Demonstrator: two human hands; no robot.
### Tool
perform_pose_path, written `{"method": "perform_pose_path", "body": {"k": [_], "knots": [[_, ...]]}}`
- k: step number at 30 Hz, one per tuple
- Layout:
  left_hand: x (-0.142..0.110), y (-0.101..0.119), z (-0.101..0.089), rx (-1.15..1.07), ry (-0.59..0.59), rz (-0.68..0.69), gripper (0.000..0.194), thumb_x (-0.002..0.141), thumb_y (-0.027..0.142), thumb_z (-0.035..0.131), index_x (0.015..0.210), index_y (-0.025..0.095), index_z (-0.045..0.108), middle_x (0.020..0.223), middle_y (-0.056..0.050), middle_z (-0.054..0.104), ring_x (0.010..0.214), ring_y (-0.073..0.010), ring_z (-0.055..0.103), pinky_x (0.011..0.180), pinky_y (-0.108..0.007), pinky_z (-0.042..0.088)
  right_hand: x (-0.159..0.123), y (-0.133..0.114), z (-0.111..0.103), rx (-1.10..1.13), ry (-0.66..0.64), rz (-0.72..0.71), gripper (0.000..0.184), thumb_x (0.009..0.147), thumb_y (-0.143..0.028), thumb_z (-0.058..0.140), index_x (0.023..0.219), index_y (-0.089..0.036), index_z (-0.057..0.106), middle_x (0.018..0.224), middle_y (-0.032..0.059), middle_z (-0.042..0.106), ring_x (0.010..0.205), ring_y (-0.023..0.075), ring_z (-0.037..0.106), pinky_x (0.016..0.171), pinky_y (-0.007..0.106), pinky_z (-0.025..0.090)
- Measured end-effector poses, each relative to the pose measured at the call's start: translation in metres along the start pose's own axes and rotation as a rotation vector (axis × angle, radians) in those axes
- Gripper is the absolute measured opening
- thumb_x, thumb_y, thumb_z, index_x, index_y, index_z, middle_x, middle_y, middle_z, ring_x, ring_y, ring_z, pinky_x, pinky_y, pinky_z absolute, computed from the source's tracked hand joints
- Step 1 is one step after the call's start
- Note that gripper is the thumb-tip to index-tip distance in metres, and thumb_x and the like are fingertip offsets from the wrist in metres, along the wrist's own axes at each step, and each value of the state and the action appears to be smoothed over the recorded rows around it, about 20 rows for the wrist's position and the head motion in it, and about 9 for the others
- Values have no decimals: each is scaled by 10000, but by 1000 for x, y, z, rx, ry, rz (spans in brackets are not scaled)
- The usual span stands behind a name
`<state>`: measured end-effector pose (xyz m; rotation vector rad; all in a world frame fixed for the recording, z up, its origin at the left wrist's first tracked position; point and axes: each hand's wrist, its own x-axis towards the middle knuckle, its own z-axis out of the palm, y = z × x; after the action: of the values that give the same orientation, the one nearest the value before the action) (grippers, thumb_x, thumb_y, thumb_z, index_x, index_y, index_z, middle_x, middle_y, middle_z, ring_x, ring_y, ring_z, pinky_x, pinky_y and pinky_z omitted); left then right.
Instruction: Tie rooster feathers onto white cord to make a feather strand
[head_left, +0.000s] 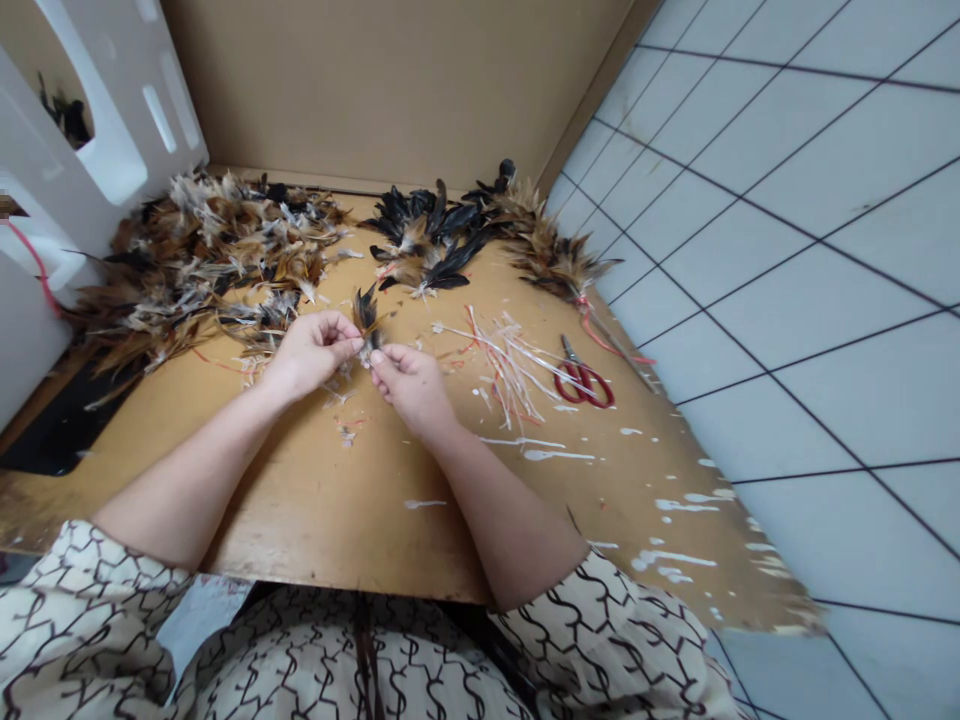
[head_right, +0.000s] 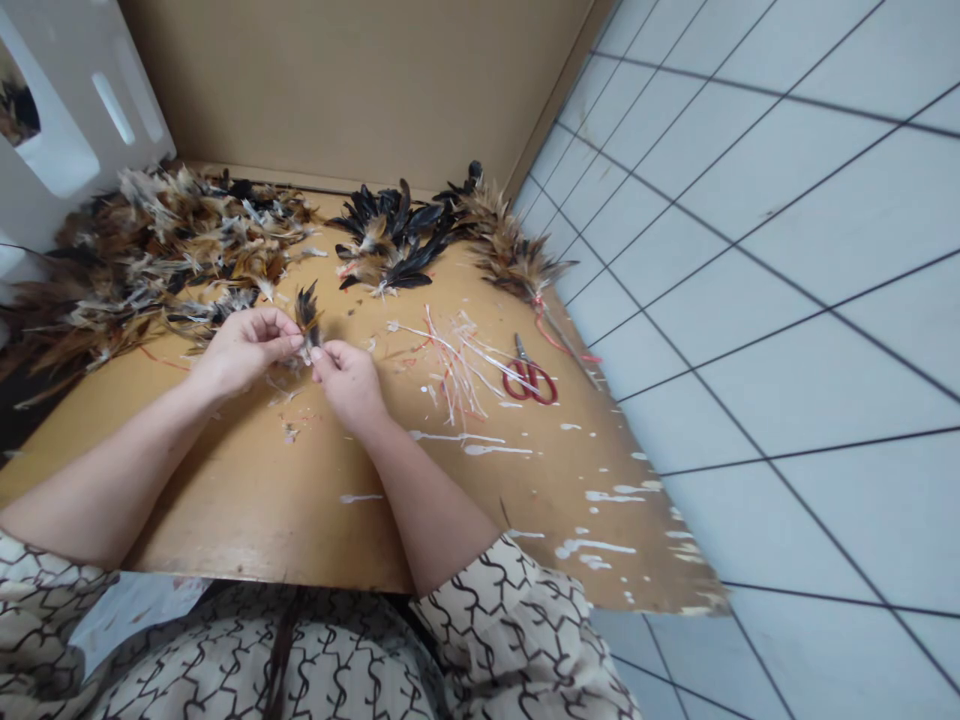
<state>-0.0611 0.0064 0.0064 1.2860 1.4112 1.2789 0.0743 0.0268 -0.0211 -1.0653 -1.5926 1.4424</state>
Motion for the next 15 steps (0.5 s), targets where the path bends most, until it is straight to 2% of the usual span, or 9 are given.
{"method": "perform_pose_path", "body": {"k": [10, 15], "knots": [[2, 1, -2, -73, 61, -28, 164, 567, 245, 670, 604, 161, 534, 481, 46, 510, 423, -66, 421, 457, -209, 336, 1, -2, -4, -227, -30, -57, 176, 729, -253, 479, 567, -184, 480, 466, -70, 389, 462, 73, 327, 480, 220, 251], [9, 4, -20, -15, 160, -5, 138, 586, 259, 636, 611, 164, 539, 539, 15, 571, 475, -85, 475, 506, -226, 382, 4, 1, -9, -260, 37, -26, 193, 725, -272, 483, 553, -185, 489, 451, -70, 376, 446, 75, 309, 470, 225, 231]]}}
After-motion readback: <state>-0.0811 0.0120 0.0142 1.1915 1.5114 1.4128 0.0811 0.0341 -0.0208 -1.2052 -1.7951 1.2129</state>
